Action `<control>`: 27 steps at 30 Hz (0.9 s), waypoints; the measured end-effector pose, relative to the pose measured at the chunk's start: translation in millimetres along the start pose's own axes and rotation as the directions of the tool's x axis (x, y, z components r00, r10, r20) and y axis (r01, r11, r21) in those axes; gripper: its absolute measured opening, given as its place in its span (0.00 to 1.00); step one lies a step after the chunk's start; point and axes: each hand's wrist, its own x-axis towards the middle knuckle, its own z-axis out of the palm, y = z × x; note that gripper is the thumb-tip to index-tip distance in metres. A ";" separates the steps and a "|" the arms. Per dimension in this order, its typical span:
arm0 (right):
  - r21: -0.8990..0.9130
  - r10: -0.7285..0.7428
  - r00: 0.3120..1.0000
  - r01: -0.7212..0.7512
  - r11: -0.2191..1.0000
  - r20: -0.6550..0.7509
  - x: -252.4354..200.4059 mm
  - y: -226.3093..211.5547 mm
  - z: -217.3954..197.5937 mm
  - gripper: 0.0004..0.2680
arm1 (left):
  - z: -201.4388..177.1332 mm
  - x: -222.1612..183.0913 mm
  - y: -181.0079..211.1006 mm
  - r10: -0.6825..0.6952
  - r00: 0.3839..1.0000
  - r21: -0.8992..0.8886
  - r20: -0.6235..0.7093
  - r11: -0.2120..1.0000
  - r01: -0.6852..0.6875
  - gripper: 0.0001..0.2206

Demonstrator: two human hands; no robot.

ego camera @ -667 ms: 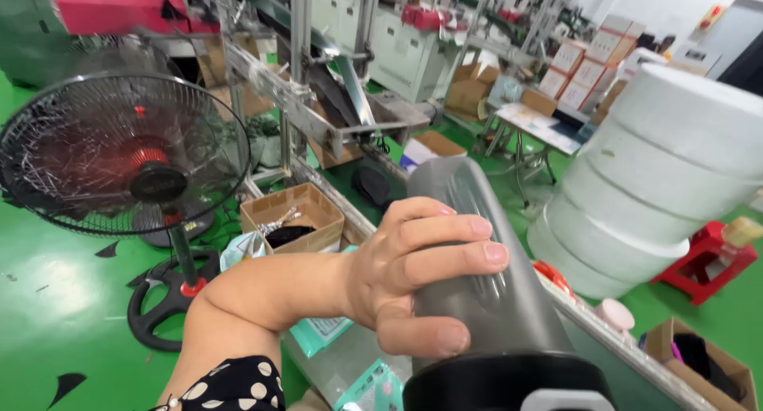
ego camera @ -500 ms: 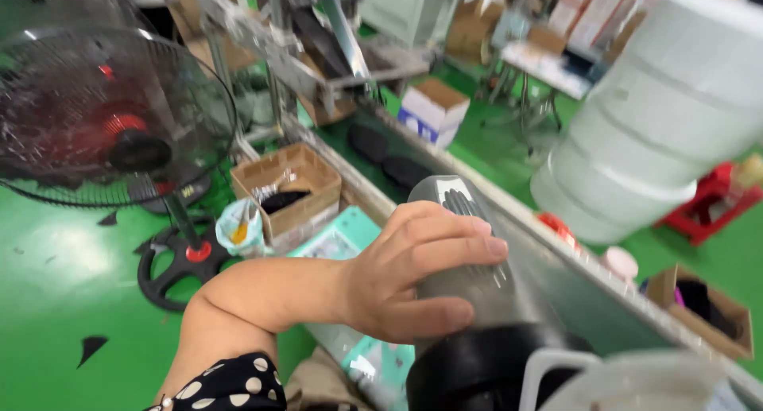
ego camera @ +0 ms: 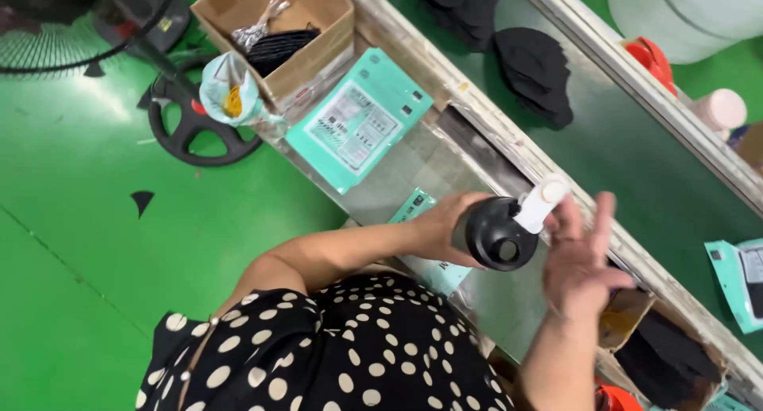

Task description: The person is packing black face masks into individual green plastic bags.

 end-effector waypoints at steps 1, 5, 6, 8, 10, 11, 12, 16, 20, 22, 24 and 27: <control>-0.023 0.016 0.999 -0.015 1.000 0.040 8.4 -22.9 13.3 0.45 | 8.2 -9.3 -17.9 -0.050 0.999 -0.035 0.005 0.998 0.050 0.52; -0.102 -0.077 0.997 0.080 0.992 0.031 19.7 -23.2 23.6 0.42 | 8.3 -15.3 -38.4 -0.023 0.999 -0.025 -0.035 0.999 0.022 0.49; -0.237 -0.087 0.995 0.096 0.967 0.047 23.6 -17.6 26.3 0.40 | 8.3 -16.9 -41.4 -0.018 1.000 -0.017 0.001 1.000 0.018 0.49; -0.369 -0.089 0.994 0.106 0.924 0.064 30.4 -11.1 41.7 0.39 | 8.9 -21.5 -42.5 -0.018 0.999 -0.015 0.039 1.000 0.019 0.49; -0.865 -0.102 0.960 0.278 0.417 0.259 44.6 -7.1 66.3 0.31 | 6.9 -20.7 -43.5 -0.009 0.999 0.007 0.044 1.000 0.009 0.50; -0.866 -0.102 0.960 0.278 0.416 0.260 46.0 -1.7 73.6 0.31 | 3.4 -20.4 -40.1 -0.009 0.999 0.006 0.043 1.000 0.009 0.50; -0.888 -0.122 0.939 0.345 0.304 0.322 47.3 4.1 80.6 0.30 | 0.2 -20.1 -37.0 -0.025 0.999 -0.014 0.024 1.000 0.025 0.53; -0.893 -0.045 0.909 0.415 0.174 0.414 43.1 3.4 106.9 0.32 | 2.2 -19.0 -33.2 -0.024 0.999 -0.092 -0.041 0.996 0.020 0.52; -0.915 0.005 0.915 0.402 0.006 0.402 45.9 6.7 120.2 0.32 | 1.9 -24.9 -48.5 -0.096 0.995 -0.160 0.022 0.982 0.099 0.52; -0.889 -0.031 0.893 0.449 0.092 0.448 40.2 17.3 113.5 0.33 | 1.3 -29.6 -53.5 -0.072 0.997 -0.180 0.011 0.981 0.073 0.51; -0.823 -0.183 0.903 0.431 0.370 0.390 31.4 38.0 94.5 0.32 | -34.7 -23.0 -36.8 -0.089 0.993 -0.095 -0.075 0.992 0.081 0.51; -0.648 -0.315 0.921 0.385 0.657 0.227 18.3 55.9 69.3 0.29 | -106.9 0.1 -34.9 -0.060 0.947 0.086 -0.317 0.992 0.091 0.51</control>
